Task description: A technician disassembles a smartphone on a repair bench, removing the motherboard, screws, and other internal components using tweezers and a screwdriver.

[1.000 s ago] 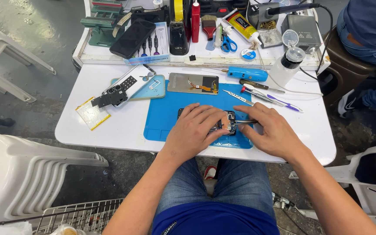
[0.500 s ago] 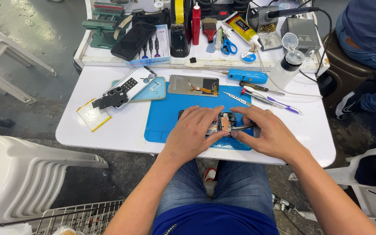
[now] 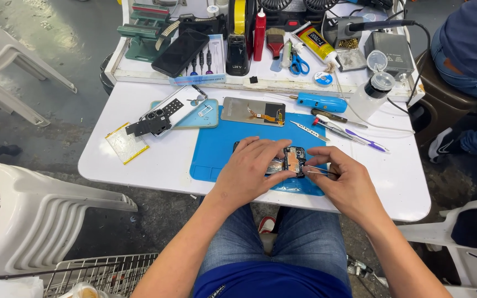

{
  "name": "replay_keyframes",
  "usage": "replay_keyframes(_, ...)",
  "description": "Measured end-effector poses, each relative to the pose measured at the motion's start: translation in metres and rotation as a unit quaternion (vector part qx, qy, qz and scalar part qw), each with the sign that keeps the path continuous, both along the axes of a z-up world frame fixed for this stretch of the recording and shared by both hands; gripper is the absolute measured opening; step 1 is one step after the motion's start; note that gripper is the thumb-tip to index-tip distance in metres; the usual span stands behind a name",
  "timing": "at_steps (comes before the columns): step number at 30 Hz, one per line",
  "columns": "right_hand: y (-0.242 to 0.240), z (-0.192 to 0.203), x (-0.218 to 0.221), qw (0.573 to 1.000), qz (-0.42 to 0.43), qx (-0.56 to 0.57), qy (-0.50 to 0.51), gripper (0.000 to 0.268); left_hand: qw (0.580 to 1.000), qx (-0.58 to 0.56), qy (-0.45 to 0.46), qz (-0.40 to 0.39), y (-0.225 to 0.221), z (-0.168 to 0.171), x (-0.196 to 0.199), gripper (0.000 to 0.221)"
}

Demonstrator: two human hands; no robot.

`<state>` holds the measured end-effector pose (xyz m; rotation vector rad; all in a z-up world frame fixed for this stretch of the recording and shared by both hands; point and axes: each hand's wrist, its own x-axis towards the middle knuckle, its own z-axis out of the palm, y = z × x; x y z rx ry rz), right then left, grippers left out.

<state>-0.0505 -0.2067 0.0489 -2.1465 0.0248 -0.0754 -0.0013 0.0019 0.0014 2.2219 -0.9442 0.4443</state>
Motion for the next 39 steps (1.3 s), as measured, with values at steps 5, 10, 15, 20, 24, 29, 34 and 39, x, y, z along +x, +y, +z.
replay_keyframes(5, 0.005, 0.002, -0.003, 0.999, -0.009, -0.038, -0.013, 0.041, 1.0, -0.007, 0.007, 0.0, 0.0, 0.002, 0.0, 0.054)
replay_keyframes(10, 0.01, 0.009, -0.003, 0.995, 0.003, -0.091, -0.029, 0.048, 1.0, 0.001, 0.002, 0.002, 0.001, 0.004, -0.001, 0.055)
replay_keyframes(15, 0.008, 0.012, -0.007, 0.995, 0.034, -0.093, -0.028, 0.051, 0.993, 0.113, 0.022, -0.005, 0.003, 0.021, -0.001, 0.064)
replay_keyframes(20, -0.004, -0.002, -0.003, 0.991, 0.052, -0.107, -0.068, 0.048, 0.982, 0.166, 0.071, -0.053, -0.001, 0.035, 0.009, 0.065)
replay_keyframes(24, -0.008, -0.004, -0.007, 0.989, 0.057, -0.074, -0.113, 0.05, 0.982, 0.158, 0.066, -0.077, -0.003, 0.047, 0.014, 0.068)
replay_keyframes(29, -0.024, -0.031, -0.006, 0.989, -0.054, 0.107, -0.092, 0.045, 0.988, 0.133, 0.026, -0.071, -0.007, 0.047, 0.016, 0.069)
replay_keyframes(34, -0.037, -0.042, -0.003, 0.973, -0.102, 0.181, -0.103, 0.024, 0.995, 0.087, -0.03, -0.048, -0.015, 0.045, 0.007, 0.07)
replay_keyframes(39, -0.022, -0.018, -0.028, 0.965, -0.029, 0.218, -0.14, 0.015, 0.992, -0.053, -0.112, -0.024, -0.028, 0.035, -0.017, 0.082)
